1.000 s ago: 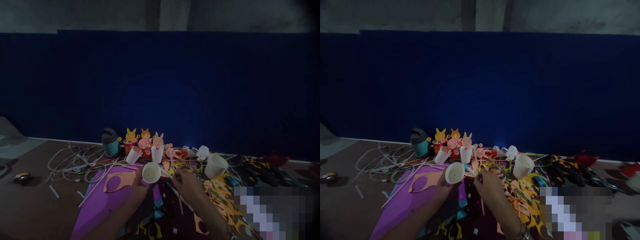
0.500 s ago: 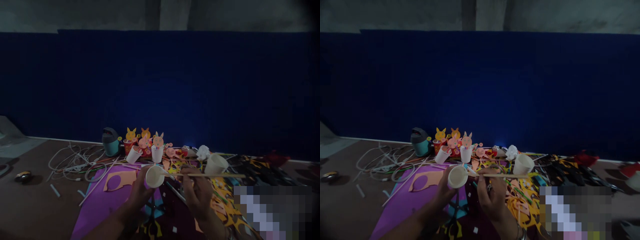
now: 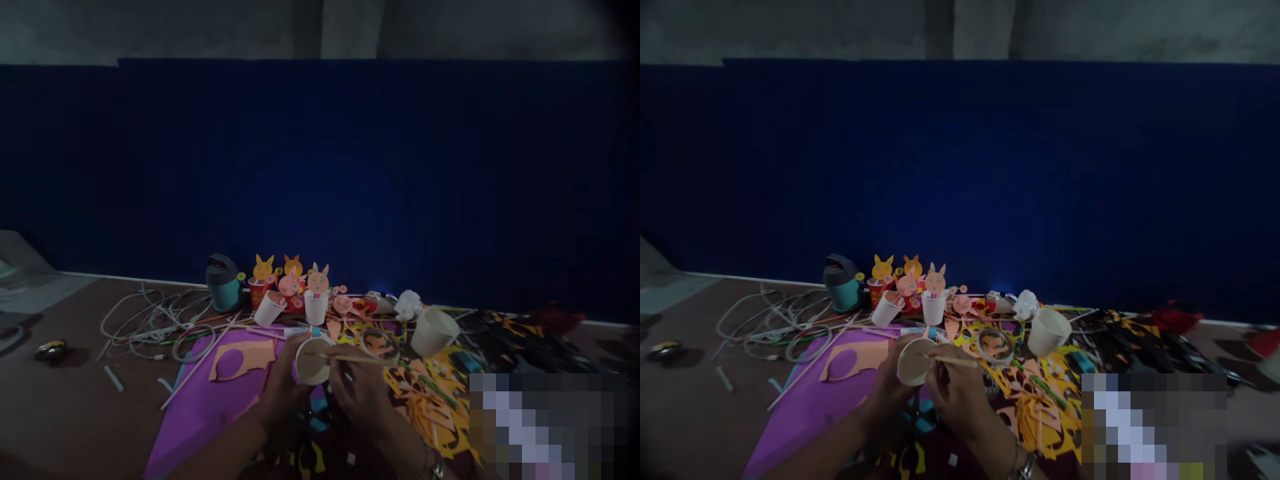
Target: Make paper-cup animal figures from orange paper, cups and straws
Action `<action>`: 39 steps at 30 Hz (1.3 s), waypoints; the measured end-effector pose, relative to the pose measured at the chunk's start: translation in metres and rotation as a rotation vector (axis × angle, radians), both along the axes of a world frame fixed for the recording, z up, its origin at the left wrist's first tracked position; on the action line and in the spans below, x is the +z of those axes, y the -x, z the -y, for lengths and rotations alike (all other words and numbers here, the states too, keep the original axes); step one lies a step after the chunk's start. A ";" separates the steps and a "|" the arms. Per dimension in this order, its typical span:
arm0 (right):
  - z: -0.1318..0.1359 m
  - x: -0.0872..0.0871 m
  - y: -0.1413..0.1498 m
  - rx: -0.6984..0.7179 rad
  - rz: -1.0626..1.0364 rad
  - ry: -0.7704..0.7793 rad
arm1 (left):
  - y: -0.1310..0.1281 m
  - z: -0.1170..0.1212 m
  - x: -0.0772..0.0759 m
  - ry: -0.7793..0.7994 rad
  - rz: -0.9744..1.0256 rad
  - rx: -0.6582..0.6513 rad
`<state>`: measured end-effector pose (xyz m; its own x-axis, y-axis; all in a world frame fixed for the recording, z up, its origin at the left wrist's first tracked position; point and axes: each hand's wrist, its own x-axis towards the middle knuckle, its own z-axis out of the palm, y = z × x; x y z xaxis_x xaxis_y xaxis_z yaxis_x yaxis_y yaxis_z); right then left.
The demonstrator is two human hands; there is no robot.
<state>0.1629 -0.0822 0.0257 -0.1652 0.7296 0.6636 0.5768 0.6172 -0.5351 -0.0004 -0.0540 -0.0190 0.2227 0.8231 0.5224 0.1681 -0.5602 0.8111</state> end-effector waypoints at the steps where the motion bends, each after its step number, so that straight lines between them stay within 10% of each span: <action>1: 0.000 0.000 0.000 -0.004 0.011 0.004 | 0.000 0.000 0.000 -0.001 -0.003 -0.004; 28: 0.018 0.023 0.010 0.011 0.167 0.025 | -0.008 0.014 0.007 -0.046 0.021 -0.013; 39: 0.012 0.026 0.002 0.028 -0.014 0.284 | -0.008 0.011 0.037 0.523 0.562 0.152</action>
<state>0.1608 -0.0946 0.0521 -0.1796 0.8818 0.4361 0.5529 0.4572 -0.6967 0.0081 -0.0654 0.0179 -0.0952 0.9937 0.0587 -0.3019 -0.0850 0.9495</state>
